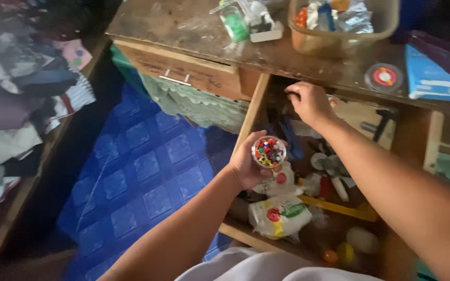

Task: The person opens a wooden dresser drawer and sorts through various items including a paper note, a small container of colorful beads, a spool of blue thread, and several packets. They move items around inside the drawer and place some on the dresser surface, then return them to the drawer.

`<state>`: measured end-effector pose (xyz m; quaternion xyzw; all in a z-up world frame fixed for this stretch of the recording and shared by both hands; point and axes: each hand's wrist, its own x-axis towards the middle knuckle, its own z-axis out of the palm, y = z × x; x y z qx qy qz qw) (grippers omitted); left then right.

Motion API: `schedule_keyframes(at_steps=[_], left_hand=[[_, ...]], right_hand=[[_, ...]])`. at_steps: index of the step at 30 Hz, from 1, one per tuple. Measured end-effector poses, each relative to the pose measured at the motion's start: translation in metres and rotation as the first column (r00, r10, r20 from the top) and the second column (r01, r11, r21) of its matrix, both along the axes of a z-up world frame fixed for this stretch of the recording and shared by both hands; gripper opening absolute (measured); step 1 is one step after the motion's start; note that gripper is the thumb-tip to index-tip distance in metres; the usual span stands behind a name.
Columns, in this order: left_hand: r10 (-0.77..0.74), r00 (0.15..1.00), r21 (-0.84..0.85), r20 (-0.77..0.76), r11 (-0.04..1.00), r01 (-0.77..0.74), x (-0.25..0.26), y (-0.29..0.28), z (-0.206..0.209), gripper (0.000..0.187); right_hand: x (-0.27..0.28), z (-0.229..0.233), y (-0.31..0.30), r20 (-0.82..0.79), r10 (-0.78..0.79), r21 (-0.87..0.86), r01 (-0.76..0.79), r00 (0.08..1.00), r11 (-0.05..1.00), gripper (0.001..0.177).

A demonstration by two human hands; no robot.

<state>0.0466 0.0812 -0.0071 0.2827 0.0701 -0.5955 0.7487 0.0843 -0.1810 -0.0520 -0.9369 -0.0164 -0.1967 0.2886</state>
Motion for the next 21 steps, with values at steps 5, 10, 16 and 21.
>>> schedule_keyframes(at_steps=[5,10,16,21], left_hand=[[-0.016,1.000,0.015,0.007,1.000,0.015,0.002,0.004,-0.009,0.057],[-0.029,0.999,-0.009,0.017,1.000,0.029,0.005,0.005,-0.010,0.057],[-0.032,0.999,0.040,0.031,0.999,0.031,0.006,0.000,-0.007,0.057],[-0.009,1.000,0.046,0.007,0.999,0.008,0.009,-0.005,-0.005,0.051]], right_hand=[[0.061,-0.073,-0.007,-0.279,-0.011,-0.219,-0.053,0.960,0.974,0.024],[0.091,-0.113,-0.014,-0.465,-0.065,-0.221,-0.045,0.883,0.974,0.026],[0.095,-0.125,-0.031,-0.473,-0.046,-0.225,-0.070,0.880,0.972,0.027],[0.087,-0.097,-0.034,-0.398,-0.045,-0.181,-0.030,0.916,0.983,0.022]])
